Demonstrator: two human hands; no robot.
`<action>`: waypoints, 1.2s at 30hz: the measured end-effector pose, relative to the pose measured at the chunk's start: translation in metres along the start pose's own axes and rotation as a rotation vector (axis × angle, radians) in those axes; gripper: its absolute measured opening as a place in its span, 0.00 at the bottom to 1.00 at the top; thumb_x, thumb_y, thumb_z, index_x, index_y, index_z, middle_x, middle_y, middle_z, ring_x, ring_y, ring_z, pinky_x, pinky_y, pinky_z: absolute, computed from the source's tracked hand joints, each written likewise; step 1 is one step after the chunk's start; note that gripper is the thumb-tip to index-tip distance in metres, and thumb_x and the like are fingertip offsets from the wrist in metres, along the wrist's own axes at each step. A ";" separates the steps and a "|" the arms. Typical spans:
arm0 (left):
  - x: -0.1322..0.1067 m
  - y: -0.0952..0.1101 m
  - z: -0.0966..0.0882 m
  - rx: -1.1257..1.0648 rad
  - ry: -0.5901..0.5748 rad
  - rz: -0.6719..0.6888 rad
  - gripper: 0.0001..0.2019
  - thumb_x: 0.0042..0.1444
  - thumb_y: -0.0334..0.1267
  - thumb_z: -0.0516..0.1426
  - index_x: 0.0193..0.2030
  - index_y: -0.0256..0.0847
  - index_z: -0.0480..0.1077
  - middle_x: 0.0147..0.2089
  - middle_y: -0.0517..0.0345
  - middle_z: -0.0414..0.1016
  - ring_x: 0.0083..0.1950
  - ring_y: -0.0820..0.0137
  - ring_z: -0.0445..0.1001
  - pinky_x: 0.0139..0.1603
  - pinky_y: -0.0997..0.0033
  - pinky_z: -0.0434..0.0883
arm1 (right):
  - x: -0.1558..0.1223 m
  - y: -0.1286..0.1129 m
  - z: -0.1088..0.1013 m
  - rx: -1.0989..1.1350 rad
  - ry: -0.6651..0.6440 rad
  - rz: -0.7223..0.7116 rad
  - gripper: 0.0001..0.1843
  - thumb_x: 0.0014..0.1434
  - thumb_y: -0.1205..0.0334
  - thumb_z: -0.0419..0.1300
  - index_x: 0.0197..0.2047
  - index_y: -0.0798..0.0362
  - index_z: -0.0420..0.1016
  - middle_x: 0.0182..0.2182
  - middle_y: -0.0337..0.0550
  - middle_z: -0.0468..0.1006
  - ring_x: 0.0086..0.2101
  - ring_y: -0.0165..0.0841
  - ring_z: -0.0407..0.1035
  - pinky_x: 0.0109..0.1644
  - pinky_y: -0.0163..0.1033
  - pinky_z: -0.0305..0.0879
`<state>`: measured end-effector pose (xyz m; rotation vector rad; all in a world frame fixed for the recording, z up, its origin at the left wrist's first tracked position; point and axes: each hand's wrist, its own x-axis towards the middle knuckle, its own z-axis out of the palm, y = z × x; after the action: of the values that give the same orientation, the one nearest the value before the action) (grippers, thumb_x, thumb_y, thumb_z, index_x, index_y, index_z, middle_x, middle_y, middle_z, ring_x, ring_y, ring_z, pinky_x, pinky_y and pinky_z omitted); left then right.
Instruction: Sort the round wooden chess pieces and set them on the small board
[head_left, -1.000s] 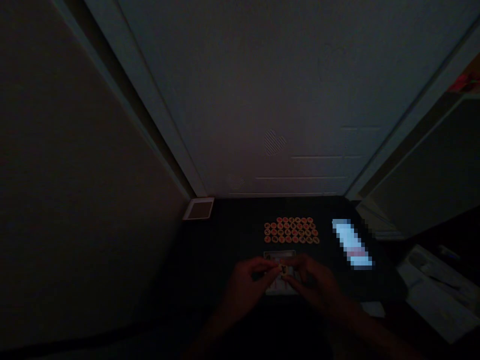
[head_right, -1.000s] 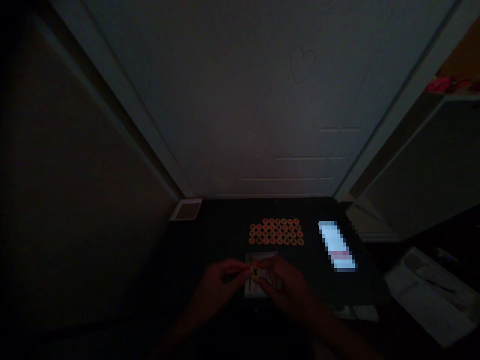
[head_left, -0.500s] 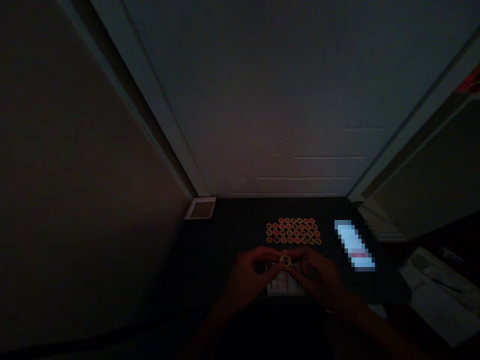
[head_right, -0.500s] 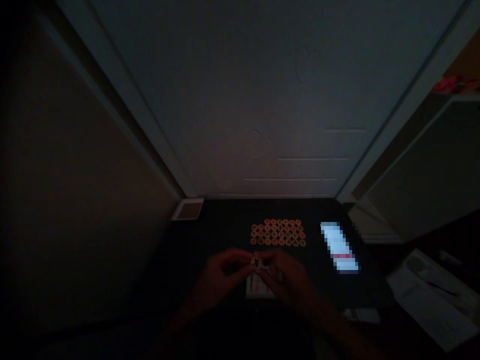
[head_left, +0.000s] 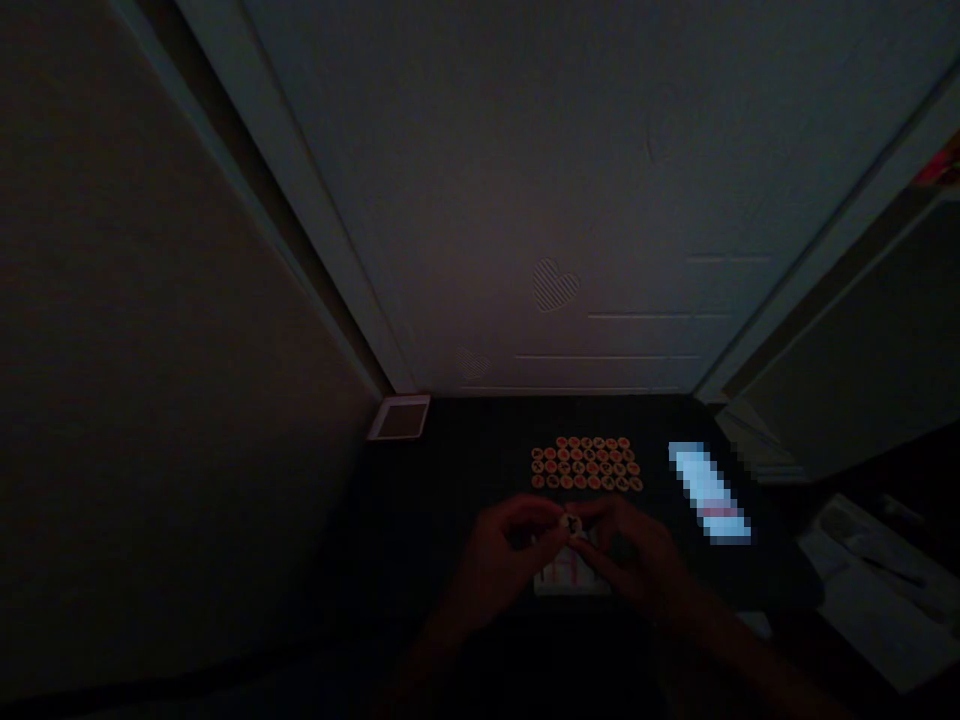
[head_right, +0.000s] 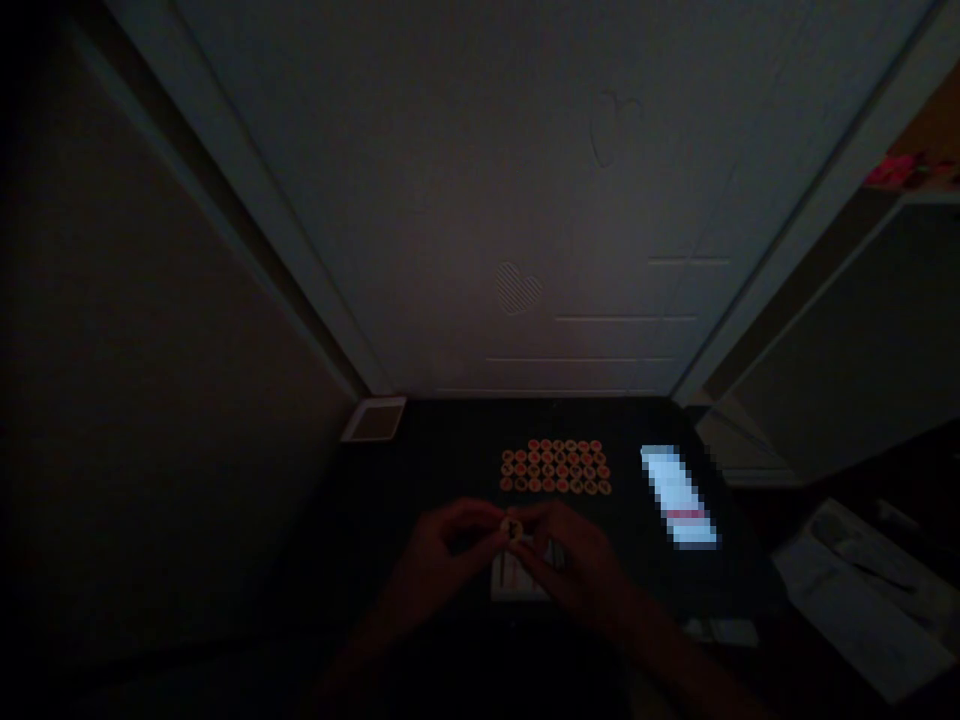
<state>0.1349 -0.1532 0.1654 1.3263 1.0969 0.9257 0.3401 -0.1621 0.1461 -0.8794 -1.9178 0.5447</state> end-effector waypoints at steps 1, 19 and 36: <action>0.000 -0.001 0.002 0.002 0.021 -0.007 0.10 0.54 0.41 0.67 0.42 0.42 0.78 0.39 0.54 0.84 0.42 0.62 0.82 0.46 0.66 0.76 | 0.000 0.000 0.001 0.001 0.005 -0.003 0.08 0.65 0.63 0.62 0.34 0.47 0.66 0.41 0.43 0.83 0.42 0.35 0.79 0.43 0.38 0.77; -0.002 -0.009 0.001 0.045 0.024 -0.031 0.10 0.60 0.44 0.62 0.40 0.43 0.82 0.41 0.54 0.85 0.44 0.62 0.81 0.47 0.66 0.74 | -0.005 0.007 0.006 0.009 -0.056 -0.012 0.14 0.65 0.61 0.64 0.30 0.48 0.64 0.38 0.42 0.79 0.39 0.34 0.76 0.39 0.37 0.75; -0.009 -0.005 -0.005 -0.034 -0.042 -0.023 0.11 0.58 0.39 0.64 0.47 0.41 0.76 0.45 0.55 0.83 0.47 0.65 0.81 0.50 0.67 0.75 | -0.005 0.005 0.005 0.065 -0.077 -0.039 0.11 0.64 0.67 0.62 0.31 0.49 0.67 0.44 0.45 0.81 0.44 0.33 0.77 0.44 0.36 0.75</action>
<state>0.1275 -0.1610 0.1616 1.2972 1.0573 0.8924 0.3390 -0.1626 0.1379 -0.7874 -1.9712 0.6216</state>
